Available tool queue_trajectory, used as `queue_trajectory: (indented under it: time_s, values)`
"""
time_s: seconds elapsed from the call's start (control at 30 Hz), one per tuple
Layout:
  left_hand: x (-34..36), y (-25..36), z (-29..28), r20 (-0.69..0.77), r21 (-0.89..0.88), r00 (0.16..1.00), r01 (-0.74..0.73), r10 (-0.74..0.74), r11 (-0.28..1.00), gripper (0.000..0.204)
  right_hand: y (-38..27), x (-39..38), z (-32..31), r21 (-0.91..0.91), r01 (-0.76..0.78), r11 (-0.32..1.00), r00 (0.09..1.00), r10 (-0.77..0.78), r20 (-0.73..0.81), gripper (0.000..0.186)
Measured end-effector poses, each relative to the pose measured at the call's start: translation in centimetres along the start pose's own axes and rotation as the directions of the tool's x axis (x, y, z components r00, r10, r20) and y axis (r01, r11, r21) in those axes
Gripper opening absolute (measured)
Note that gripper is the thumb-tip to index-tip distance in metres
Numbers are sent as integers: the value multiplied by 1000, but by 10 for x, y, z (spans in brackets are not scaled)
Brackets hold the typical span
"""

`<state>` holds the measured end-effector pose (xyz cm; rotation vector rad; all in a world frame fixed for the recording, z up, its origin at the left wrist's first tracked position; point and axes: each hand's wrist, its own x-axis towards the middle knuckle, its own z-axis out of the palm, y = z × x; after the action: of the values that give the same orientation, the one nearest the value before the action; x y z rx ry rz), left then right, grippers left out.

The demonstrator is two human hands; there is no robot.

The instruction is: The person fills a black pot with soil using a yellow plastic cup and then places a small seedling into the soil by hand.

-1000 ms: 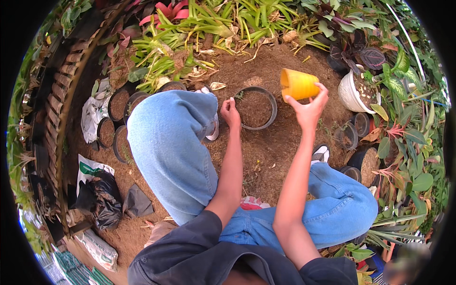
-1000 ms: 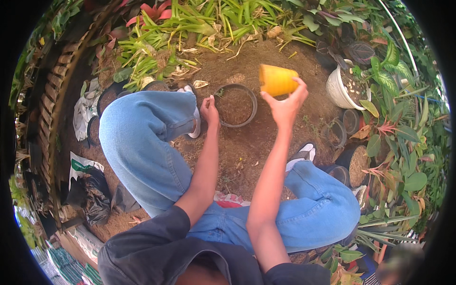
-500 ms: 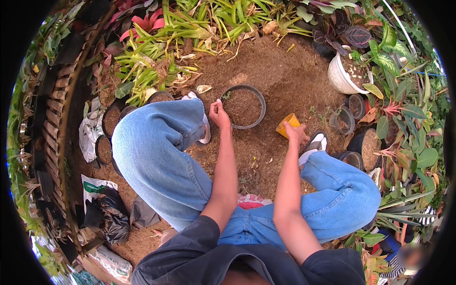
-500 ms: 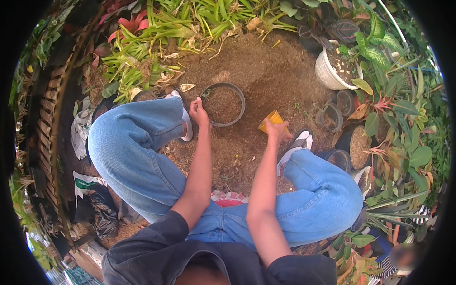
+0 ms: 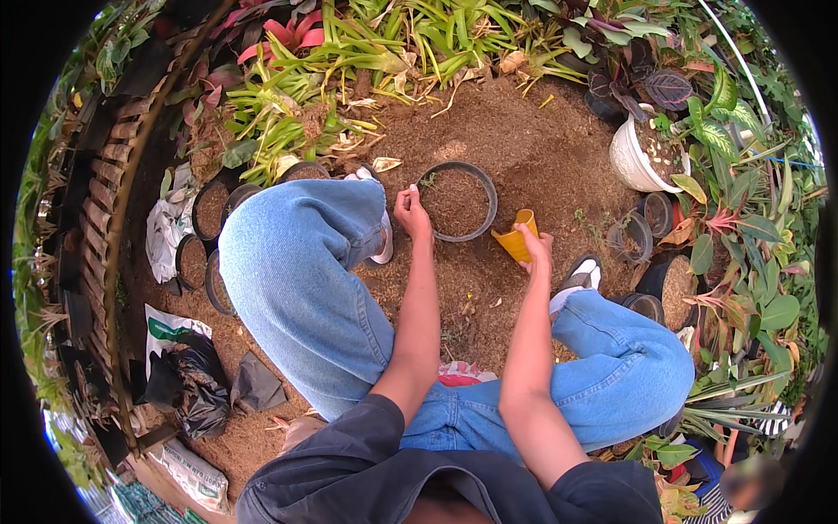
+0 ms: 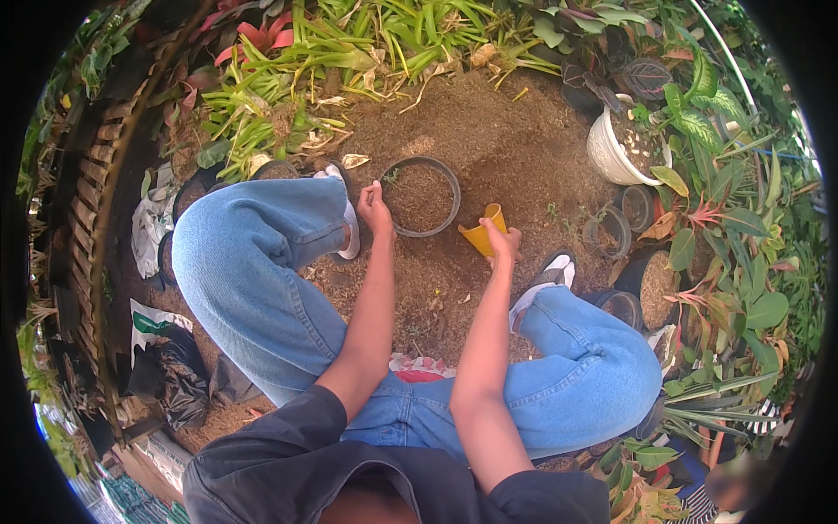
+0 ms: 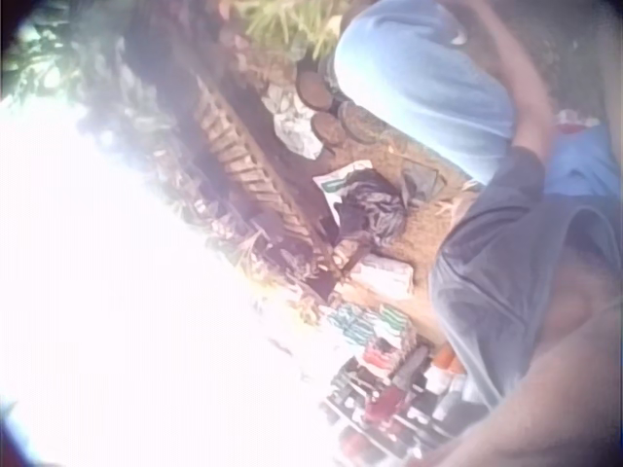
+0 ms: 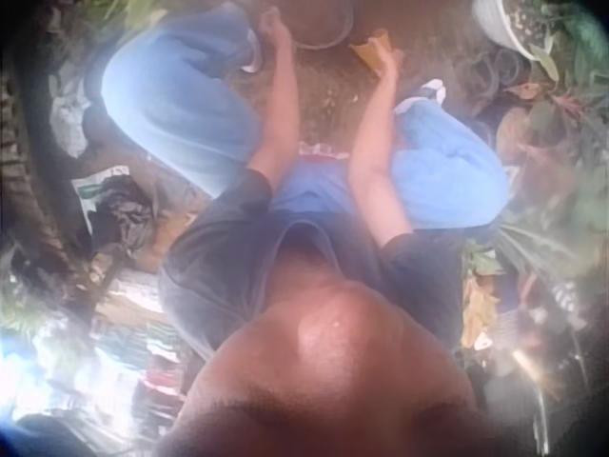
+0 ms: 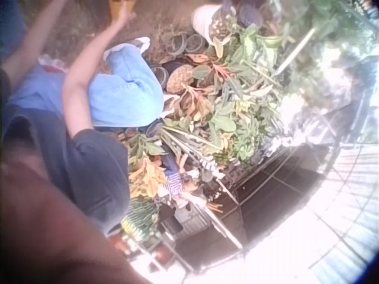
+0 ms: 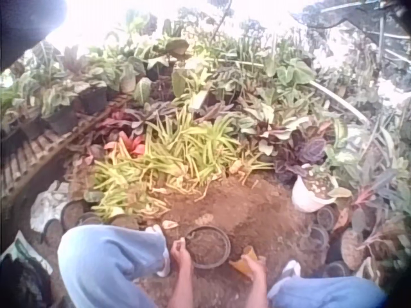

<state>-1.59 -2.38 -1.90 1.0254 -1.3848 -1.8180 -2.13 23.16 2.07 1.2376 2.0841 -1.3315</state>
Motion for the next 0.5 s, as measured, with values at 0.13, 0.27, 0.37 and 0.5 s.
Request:
queue_trajectory:
  time_s: [0.13,0.27,0.37,0.5]
  values:
    - [2,0,-4,-14,-57,1000,-8,7,998,29,-4,-3,-16,192,-48,980,973,3,231,103]
    - [-1,1,1,-12,-42,999,-33,32,999,28,7,9,-43,296,-42,954,950,-54,308,86]
    - [1,2,0,-19,-11,999,-32,32,999,27,9,9,-53,401,-54,914,917,-113,383,81]
    - [-5,8,0,-14,-44,1000,-23,22,999,27,-5,-4,-66,463,3,886,877,-224,424,77]
